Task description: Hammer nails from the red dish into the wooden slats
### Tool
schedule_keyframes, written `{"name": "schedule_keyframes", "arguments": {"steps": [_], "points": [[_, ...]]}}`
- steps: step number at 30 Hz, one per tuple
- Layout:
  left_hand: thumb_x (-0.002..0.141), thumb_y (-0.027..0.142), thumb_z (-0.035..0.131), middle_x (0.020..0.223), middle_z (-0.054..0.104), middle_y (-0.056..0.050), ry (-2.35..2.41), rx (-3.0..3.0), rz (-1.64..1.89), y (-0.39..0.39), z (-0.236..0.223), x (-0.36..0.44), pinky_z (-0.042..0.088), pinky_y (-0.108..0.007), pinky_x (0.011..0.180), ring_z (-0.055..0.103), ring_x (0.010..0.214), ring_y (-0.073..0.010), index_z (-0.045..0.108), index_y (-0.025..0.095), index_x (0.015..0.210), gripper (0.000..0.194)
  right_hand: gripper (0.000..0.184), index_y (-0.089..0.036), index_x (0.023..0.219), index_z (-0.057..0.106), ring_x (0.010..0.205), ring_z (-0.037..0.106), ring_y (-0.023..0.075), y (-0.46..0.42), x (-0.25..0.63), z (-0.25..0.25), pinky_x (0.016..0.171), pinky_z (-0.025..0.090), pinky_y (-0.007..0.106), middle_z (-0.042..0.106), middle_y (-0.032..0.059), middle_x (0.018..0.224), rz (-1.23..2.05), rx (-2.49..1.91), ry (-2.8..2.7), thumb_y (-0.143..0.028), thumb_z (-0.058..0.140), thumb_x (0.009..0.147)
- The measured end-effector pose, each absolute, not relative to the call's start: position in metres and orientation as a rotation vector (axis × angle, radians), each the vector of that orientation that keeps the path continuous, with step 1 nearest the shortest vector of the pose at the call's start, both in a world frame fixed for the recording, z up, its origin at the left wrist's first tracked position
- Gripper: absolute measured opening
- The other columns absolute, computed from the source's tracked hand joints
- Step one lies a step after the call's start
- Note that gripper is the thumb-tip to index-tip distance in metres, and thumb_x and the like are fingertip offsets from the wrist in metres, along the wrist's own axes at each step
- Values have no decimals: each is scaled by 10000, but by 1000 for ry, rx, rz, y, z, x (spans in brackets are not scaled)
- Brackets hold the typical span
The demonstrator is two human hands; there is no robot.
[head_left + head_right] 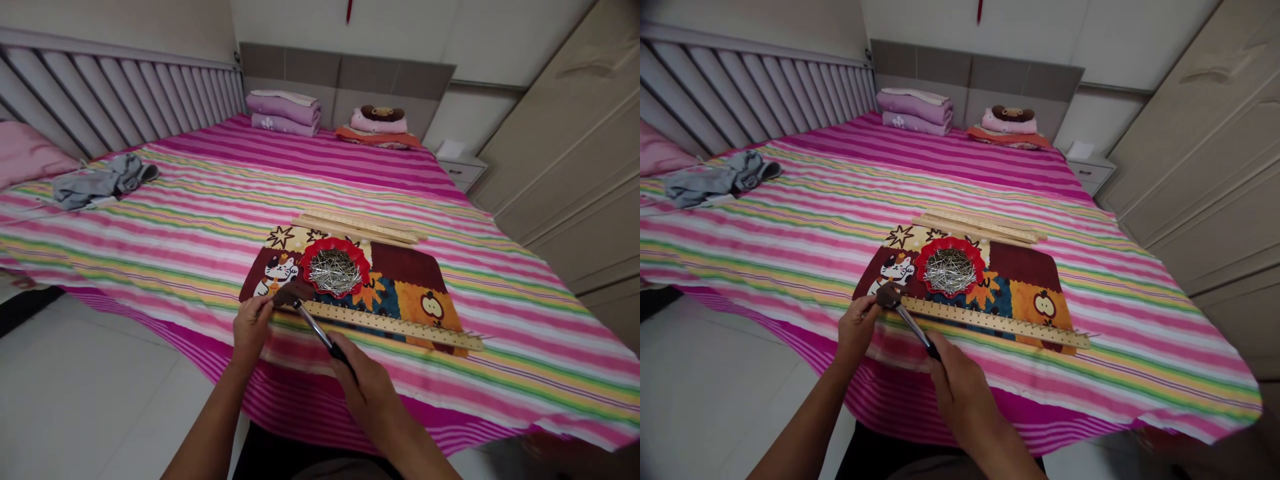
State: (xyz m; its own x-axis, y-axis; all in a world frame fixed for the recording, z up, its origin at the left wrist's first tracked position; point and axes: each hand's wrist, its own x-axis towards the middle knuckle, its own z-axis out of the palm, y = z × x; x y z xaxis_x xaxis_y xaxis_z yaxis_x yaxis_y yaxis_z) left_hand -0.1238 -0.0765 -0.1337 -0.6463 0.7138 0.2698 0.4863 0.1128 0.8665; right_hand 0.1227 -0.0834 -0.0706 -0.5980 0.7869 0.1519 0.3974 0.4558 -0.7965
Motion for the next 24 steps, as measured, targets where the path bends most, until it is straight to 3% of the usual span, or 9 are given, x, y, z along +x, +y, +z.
{"name": "schedule_keyframes", "arguments": {"steps": [3, 7, 14, 21, 24], "points": [[750, 383, 555, 804, 673, -21, 2188, 1232, 1552, -77, -137, -123, 446, -305, 787, 584, 834, -184, 670, 237, 798, 191, 442, -259, 1386, 383, 1028, 616, 201, -76, 109, -67, 844, 484, 316, 641, 76, 1161, 893, -1005, -2303, -200, 370, 948], [758, 393, 551, 813, 667, -23, 2203, 1226, 1566, -76, -139, -122, 441, -311, 796, 578, 845, -191, 662, 243, 786, 189, 458, -245, 1401, 397, 845, 646, 221, -71, 97, -61, 730, 504, 335, 668, 88, 959, 783, -1049, -2447, -202, 351, 947], [765, 377, 532, 787, 654, -21, 2240, 1228, 1546, -77, -139, -119, 433, -309, 779, 560, 814, -187, 652, 240, 751, 183, 484, -233, 1409, 406, 726, 646, 220, -68, 86, -53, 638, 507, 321, 648, 87, 853, 644, -1134, -2632, -169, 364, 931], [763, 401, 562, 882, 684, -35, 2174, 1197, 1567, -76, -142, -121, 444, -322, 832, 592, 894, -196, 671, 229, 849, 221, 441, -262, 1373, 444, 1087, 611, 189, -71, 115, -57, 896, 495, 308, 642, 67, 1212, 866, -985, -2200, -213, 393, 937], [747, 413, 585, 937, 679, -44, 2164, 1152, 1556, -79, -133, -120, 464, -318, 805, 610, 872, -195, 661, 223, 941, 282, 414, -229, 1332, 509, 1076, 625, 188, -75, 143, -69, 866, 514, 282, 679, 60, 1159, 942, -1119, -1975, -297, 434, 930]]}}
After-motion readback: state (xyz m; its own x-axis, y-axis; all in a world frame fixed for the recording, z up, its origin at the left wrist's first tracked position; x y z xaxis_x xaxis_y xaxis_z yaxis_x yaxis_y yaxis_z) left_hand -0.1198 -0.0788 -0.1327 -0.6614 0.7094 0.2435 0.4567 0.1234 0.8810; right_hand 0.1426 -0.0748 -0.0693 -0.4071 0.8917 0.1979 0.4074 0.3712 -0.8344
